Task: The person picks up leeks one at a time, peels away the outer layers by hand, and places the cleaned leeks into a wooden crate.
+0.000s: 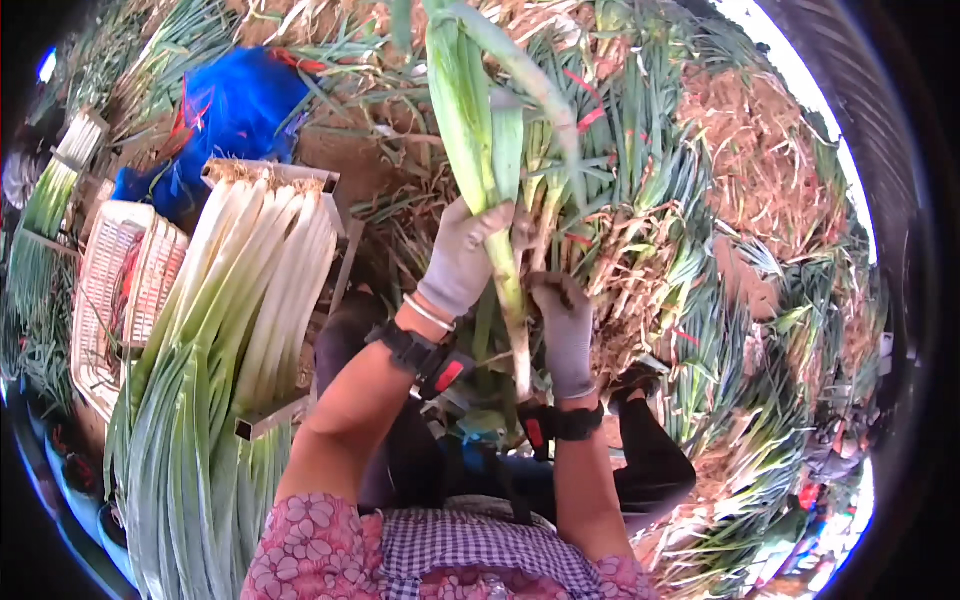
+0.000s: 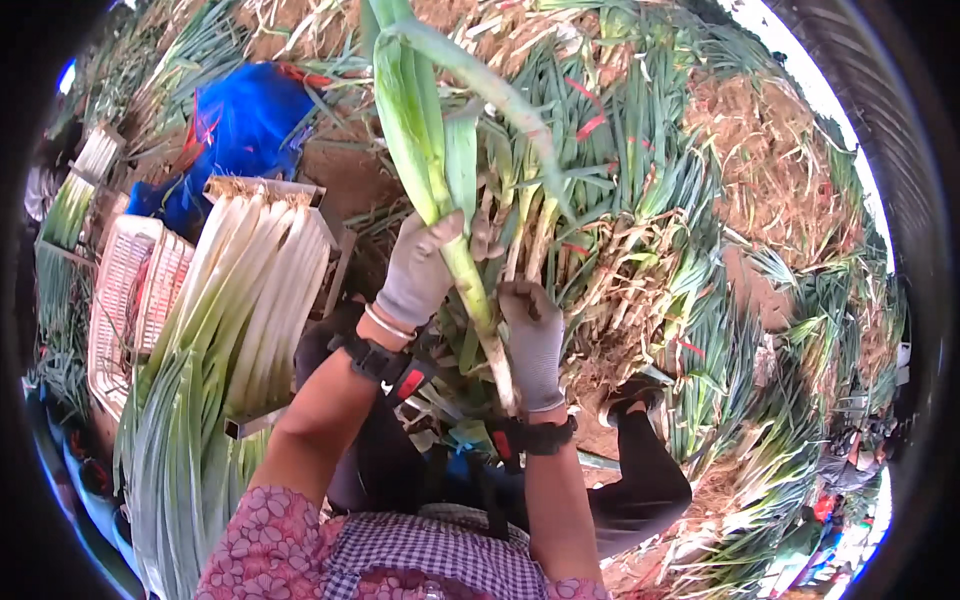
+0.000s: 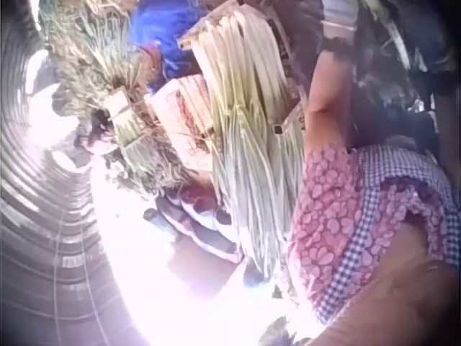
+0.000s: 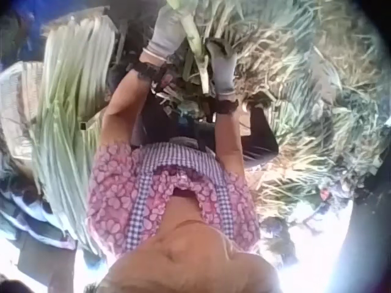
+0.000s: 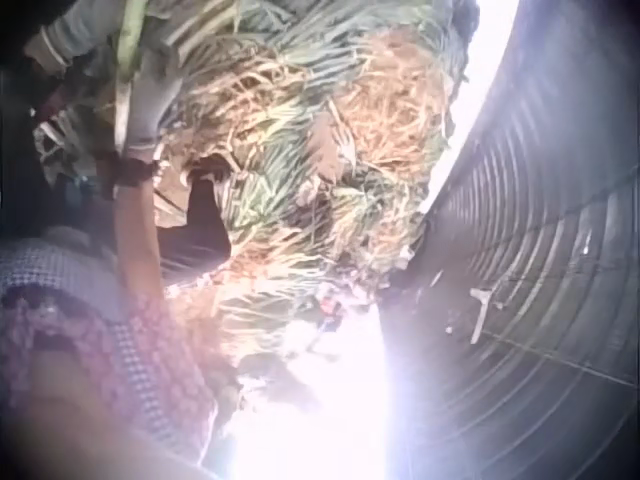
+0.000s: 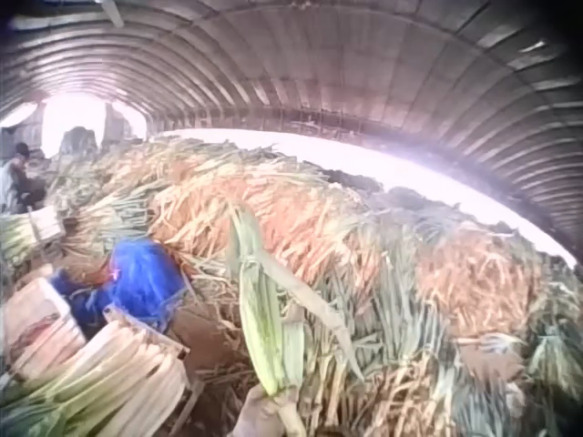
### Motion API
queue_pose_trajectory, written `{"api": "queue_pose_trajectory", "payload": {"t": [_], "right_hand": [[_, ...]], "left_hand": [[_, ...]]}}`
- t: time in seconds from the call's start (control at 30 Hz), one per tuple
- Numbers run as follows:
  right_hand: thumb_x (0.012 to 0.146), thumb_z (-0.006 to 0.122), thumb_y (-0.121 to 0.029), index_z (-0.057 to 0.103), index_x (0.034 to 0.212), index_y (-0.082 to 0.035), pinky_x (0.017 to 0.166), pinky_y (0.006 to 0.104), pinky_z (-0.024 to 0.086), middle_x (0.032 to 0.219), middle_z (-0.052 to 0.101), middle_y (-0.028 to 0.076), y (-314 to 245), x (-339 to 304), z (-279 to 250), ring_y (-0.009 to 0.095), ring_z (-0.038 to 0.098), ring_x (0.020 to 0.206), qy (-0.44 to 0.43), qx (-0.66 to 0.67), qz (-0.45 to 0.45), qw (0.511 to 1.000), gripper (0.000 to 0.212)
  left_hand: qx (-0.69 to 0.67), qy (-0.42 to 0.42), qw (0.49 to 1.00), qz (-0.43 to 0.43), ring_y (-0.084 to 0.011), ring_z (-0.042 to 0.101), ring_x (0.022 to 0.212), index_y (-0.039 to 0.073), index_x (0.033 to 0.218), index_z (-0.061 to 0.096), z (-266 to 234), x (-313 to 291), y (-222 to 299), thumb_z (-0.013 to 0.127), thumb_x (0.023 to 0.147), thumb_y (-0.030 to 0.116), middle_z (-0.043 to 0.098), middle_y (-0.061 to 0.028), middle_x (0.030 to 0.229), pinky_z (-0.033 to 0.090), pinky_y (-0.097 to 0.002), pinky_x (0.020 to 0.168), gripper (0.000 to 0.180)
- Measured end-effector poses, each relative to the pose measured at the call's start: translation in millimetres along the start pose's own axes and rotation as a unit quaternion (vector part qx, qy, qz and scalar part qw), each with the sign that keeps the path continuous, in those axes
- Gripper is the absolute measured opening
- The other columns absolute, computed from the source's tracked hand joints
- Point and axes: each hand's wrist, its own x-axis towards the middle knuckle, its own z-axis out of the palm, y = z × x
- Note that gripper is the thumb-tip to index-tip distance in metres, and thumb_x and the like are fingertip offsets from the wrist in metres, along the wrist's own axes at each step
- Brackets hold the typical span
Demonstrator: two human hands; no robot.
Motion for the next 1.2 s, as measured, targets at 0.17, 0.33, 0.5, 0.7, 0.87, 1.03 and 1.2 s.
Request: {"api": "queue_pose_trajectory", "payload": {"t": [0.17, 0.33, 0.5, 0.7, 0.87, 1.03, 1.2], "right_hand": [[0.078, 0.066, -0.016, 0.061, 0.085, 0.003, 0.055, 0.0284, 0.044, 0.067, 0.061, 0.007, -34.9, 9.3, 30.3, 0.013, 0.055, 0.056, -0.001, -0.112, -0.047, 0.993, 0.02], [0.072, 0.054, 0.001, 0.059, 0.081, 0.002, 0.06, 0.0327, 0.046, 0.071, 0.061, 0.012, 10.5, 17.0, 14.9, 0.023, 0.06, 0.063, -0.024, -0.316, -0.211, 0.925, 0.011], [0.084, 0.054, 0.0, 0.058, 0.114, 0.0, 0.083, 0.0267, 0.044, 0.106, 0.061, 0.008, 4.3, -19.0, -0.2, 0.013, 0.055, 0.093, -0.134, 0.013, -0.002, 0.991, 0.03], [0.091, 0.058, -0.017, 0.057, 0.107, 0.004, 0.07, 0.024, 0.043, 0.088, 0.06, 0.001, 11.2, -31.4, 4.9, 0.009, 0.051, 0.079, -0.11, 0.109, 0.085, 0.984, 0.026], [0.088, 0.062, -0.017, 0.059, 0.101, 0.001, 0.062, 0.031, 0.043, 0.074, 0.058, 0.011, 14.3, -18.4, 10.2, 0.016, 0.053, 0.066, -0.026, -0.143, -0.055, 0.988, 0.023], [0.086, 0.065, -0.021, 0.059, 0.098, 0.001, 0.057, 0.0343, 0.043, 0.071, 0.057, 0.014, 19.9, -20.5, 11.4, 0.02, 0.052, 0.06, 0.01, -0.209, -0.088, 0.974, 0.025], [0.086, 0.065, -0.019, 0.06, 0.095, 0.001, 0.054, 0.0323, 0.042, 0.067, 0.057, 0.01, 14.5, -24.4, 11.8, 0.018, 0.05, 0.057, -0.022, -0.137, -0.028, 0.99, 0.022]], "left_hand": [[0.038, 0.048, 0.998, 0.02, -0.0152, 0.057, 0.074, -0.003, 0.116, 0.054, 2.0, 0.5, -1.8, 0.056, 0.091, 0.025, 0.06, -0.0058, 0.085, 0.05, -0.0328, 0.073, 0.037], [0.074, 0.055, 0.996, 0.011, -0.0175, 0.059, 0.074, -0.002, 0.112, 0.055, 3.5, -4.8, 7.9, 0.056, 0.09, 0.023, 0.062, -0.0078, 0.087, 0.051, -0.0348, 0.075, 0.033], [-0.003, 0.006, 0.999, 0.032, -0.02, 0.062, 0.078, -0.004, 0.108, 0.056, -13.3, 2.8, 19.4, 0.056, 0.09, 0.022, 0.063, -0.0112, 0.089, 0.053, -0.0412, 0.083, 0.032], [-0.062, -0.001, 0.998, 0.015, -0.0216, 0.062, 0.098, -0.006, 0.127, 0.05, -13.6, 8.5, 5.8, 0.06, 0.084, 0.026, 0.062, -0.0119, 0.113, 0.045, -0.0336, 0.096, 0.054], [-0.16, 0.064, 0.976, -0.129, -0.0249, 0.06, 0.097, -0.001, 0.122, 0.05, -9.9, -10.2, -17.3, 0.045, 0.094, 0.019, 0.063, -0.0117, 0.105, 0.051, -0.0461, 0.084, 0.035], [-0.208, 0.069, 0.962, -0.165, -0.0324, 0.061, 0.092, -0.002, 0.12, 0.051, -16.5, -2.4, -20.7, 0.038, 0.094, 0.024, 0.061, -0.015, 0.1, 0.051, -0.0544, 0.082, 0.039], [-0.28, -0.026, 0.949, -0.139, -0.033, 0.062, 0.092, -0.004, 0.122, 0.049, -38.4, -6.1, -29.3, 0.04, 0.091, 0.016, 0.061, -0.017, 0.101, 0.051, -0.054, 0.084, 0.038]]}}
